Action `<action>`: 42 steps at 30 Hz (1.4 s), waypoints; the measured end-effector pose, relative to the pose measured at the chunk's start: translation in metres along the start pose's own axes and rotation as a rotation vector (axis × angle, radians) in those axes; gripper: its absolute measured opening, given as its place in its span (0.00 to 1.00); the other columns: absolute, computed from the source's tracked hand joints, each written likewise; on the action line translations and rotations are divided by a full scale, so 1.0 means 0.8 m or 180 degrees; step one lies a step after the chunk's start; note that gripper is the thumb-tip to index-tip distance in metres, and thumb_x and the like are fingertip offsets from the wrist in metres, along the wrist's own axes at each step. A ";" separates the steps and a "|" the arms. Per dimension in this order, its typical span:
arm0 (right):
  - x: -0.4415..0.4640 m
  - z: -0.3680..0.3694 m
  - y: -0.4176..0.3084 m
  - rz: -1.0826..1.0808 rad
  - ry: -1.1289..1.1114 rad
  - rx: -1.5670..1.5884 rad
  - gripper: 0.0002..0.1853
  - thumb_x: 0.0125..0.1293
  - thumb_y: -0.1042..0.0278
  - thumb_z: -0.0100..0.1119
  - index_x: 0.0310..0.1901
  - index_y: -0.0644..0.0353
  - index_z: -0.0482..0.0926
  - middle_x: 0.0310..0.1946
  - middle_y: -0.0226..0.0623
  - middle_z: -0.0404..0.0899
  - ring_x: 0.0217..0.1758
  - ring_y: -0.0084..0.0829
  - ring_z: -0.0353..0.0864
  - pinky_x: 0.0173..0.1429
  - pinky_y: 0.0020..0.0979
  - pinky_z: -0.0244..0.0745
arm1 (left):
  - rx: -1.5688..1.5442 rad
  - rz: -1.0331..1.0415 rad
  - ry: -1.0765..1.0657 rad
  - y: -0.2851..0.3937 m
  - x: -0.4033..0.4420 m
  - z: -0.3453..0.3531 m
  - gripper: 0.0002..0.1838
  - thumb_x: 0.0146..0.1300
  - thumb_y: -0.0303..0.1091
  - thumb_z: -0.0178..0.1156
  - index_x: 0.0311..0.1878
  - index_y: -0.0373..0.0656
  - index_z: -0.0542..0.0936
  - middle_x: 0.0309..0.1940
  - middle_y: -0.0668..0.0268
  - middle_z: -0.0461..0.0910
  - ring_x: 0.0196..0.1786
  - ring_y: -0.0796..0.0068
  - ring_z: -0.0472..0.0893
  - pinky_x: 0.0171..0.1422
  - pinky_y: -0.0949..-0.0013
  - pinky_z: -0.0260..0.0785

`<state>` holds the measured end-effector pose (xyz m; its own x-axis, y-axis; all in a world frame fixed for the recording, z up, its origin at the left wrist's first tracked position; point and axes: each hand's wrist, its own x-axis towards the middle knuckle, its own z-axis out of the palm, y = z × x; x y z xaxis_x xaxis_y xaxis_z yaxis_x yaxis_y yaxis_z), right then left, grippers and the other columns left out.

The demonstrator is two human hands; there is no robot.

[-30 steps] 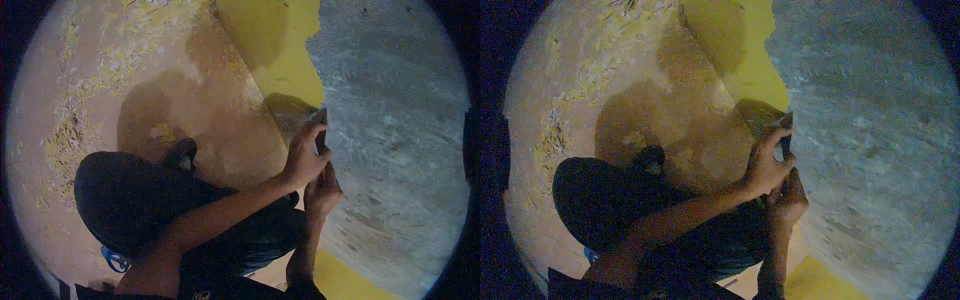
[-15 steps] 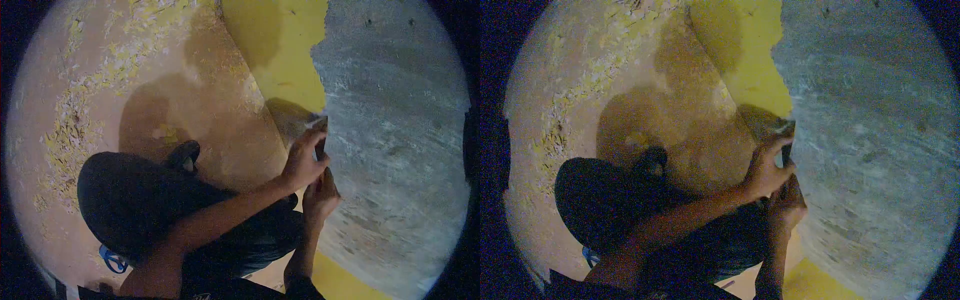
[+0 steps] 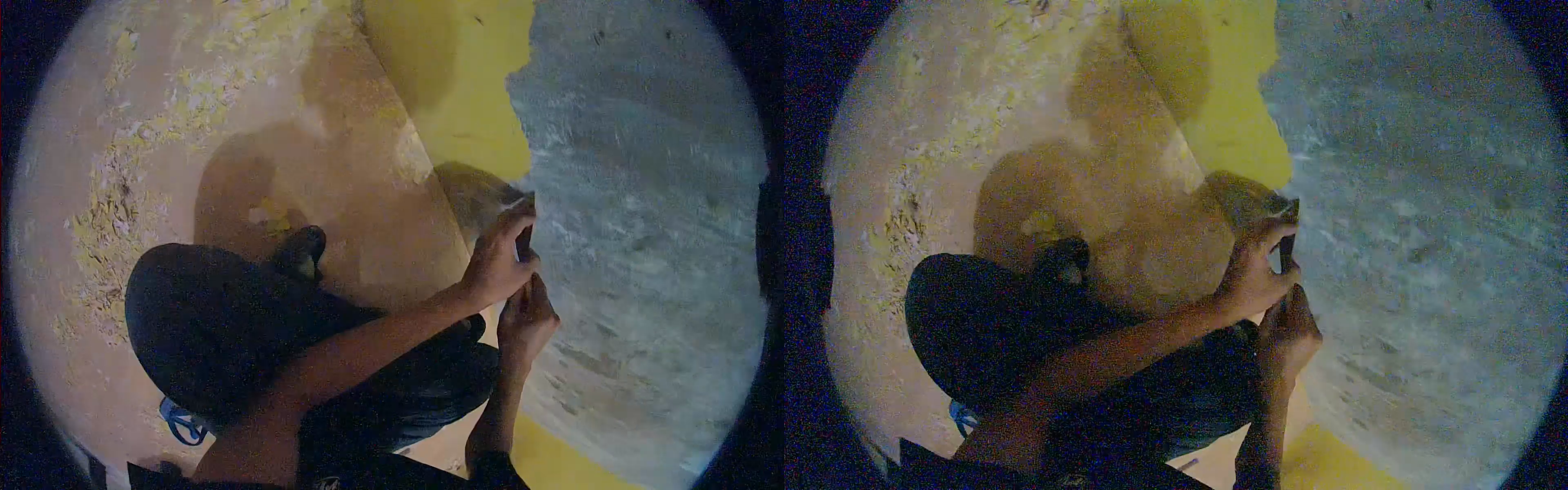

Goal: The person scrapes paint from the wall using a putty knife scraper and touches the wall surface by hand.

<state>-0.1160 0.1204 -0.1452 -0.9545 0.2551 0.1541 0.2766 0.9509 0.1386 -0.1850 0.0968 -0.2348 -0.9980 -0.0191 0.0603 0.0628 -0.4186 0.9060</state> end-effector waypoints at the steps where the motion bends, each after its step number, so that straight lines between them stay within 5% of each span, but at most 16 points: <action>1: 0.003 0.007 -0.003 -0.0047 -0.0018 0.0032 0.11 0.63 0.70 0.57 0.45 0.65 0.79 0.28 0.51 0.81 0.28 0.45 0.83 0.30 0.35 0.75 | 0.0123 0.0067 0.0050 -0.001 -0.003 -0.001 0.28 0.44 0.25 0.68 0.52 0.39 0.73 0.48 0.52 0.75 0.51 0.50 0.76 0.59 0.57 0.67; 8: -0.001 0.014 -0.001 0.0155 0.0270 0.0603 0.14 0.63 0.67 0.58 0.46 0.66 0.79 0.28 0.54 0.80 0.30 0.46 0.84 0.31 0.34 0.76 | -0.0048 0.0244 -0.0140 0.006 0.003 -0.004 0.25 0.45 0.22 0.63 0.50 0.35 0.72 0.52 0.46 0.73 0.56 0.44 0.73 0.60 0.55 0.66; 12: 0.007 0.029 0.008 -0.0110 0.0020 0.0227 0.14 0.64 0.65 0.58 0.46 0.65 0.79 0.29 0.55 0.80 0.32 0.47 0.84 0.32 0.35 0.76 | -0.0344 -0.0304 -0.0033 -0.004 0.010 -0.008 0.23 0.45 0.22 0.64 0.48 0.35 0.73 0.51 0.48 0.74 0.55 0.45 0.74 0.60 0.56 0.66; 14: 0.004 0.017 -0.005 -0.0119 0.0171 0.0299 0.12 0.64 0.66 0.58 0.45 0.65 0.79 0.29 0.54 0.80 0.30 0.48 0.83 0.33 0.34 0.75 | 0.0075 0.0254 0.0032 0.005 0.006 -0.013 0.25 0.45 0.23 0.65 0.50 0.35 0.72 0.51 0.48 0.73 0.55 0.46 0.74 0.60 0.56 0.66; 19: 0.011 0.028 -0.002 -0.0156 0.0129 0.0181 0.11 0.63 0.68 0.58 0.44 0.63 0.80 0.28 0.52 0.80 0.28 0.47 0.83 0.31 0.34 0.75 | -0.0256 -0.0436 -0.0196 -0.012 0.005 -0.011 0.27 0.44 0.22 0.64 0.51 0.36 0.71 0.53 0.48 0.72 0.58 0.47 0.72 0.61 0.56 0.66; 22: 0.004 0.026 0.003 -0.0204 0.0360 0.0264 0.11 0.63 0.68 0.59 0.44 0.63 0.80 0.26 0.51 0.80 0.27 0.47 0.82 0.30 0.35 0.74 | -0.0045 0.0145 -0.0184 -0.010 0.016 -0.015 0.26 0.43 0.22 0.63 0.50 0.36 0.72 0.53 0.48 0.73 0.59 0.48 0.72 0.61 0.56 0.66; 26: 0.006 0.035 0.002 -0.0167 0.0203 0.0294 0.10 0.63 0.68 0.59 0.42 0.63 0.80 0.26 0.50 0.79 0.27 0.47 0.82 0.29 0.35 0.74 | -0.0169 -0.0414 -0.0032 -0.012 0.010 -0.014 0.25 0.45 0.23 0.63 0.50 0.35 0.73 0.51 0.47 0.74 0.58 0.46 0.72 0.62 0.56 0.65; 29: 0.011 0.035 0.003 -0.0085 0.0346 0.0132 0.09 0.63 0.68 0.59 0.41 0.62 0.80 0.27 0.49 0.80 0.28 0.48 0.81 0.30 0.35 0.74 | -0.0049 0.0373 0.0008 -0.008 0.020 -0.017 0.24 0.46 0.23 0.63 0.50 0.34 0.73 0.51 0.46 0.73 0.58 0.46 0.72 0.62 0.56 0.65; 32: 0.008 0.047 0.013 -0.0385 0.0421 0.0298 0.09 0.63 0.67 0.59 0.41 0.62 0.80 0.26 0.50 0.79 0.27 0.48 0.81 0.29 0.35 0.74 | -0.0294 -0.0640 -0.0249 -0.011 0.009 -0.017 0.24 0.46 0.23 0.63 0.51 0.34 0.72 0.52 0.46 0.73 0.58 0.46 0.73 0.62 0.56 0.66; 34: 0.006 0.036 0.011 -0.0142 0.0221 0.0250 0.10 0.63 0.67 0.59 0.41 0.62 0.80 0.25 0.50 0.79 0.27 0.46 0.82 0.30 0.35 0.74 | -0.0132 0.0070 0.0026 -0.014 0.008 -0.011 0.25 0.47 0.22 0.62 0.52 0.34 0.72 0.53 0.46 0.73 0.58 0.45 0.72 0.62 0.55 0.65; 37: 0.016 0.037 0.011 -0.0425 0.0700 0.0510 0.10 0.63 0.66 0.58 0.42 0.61 0.80 0.24 0.51 0.78 0.26 0.44 0.83 0.29 0.35 0.74 | -0.0207 0.0014 -0.0213 -0.007 0.017 -0.011 0.26 0.47 0.22 0.62 0.53 0.33 0.71 0.54 0.45 0.72 0.59 0.45 0.72 0.63 0.55 0.64; 42: 0.010 0.023 0.004 0.0002 0.0370 0.0352 0.11 0.63 0.65 0.58 0.42 0.63 0.80 0.26 0.53 0.79 0.27 0.41 0.83 0.31 0.34 0.75 | -0.0035 0.0216 -0.0118 -0.002 0.015 -0.008 0.27 0.47 0.22 0.62 0.54 0.34 0.70 0.54 0.45 0.72 0.57 0.45 0.73 0.62 0.55 0.65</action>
<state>-0.1246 0.1284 -0.1612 -0.9333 0.2400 0.2672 0.2572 0.9659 0.0310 -0.1975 0.0912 -0.2380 -0.9905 -0.0141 0.1370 0.1299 -0.4275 0.8947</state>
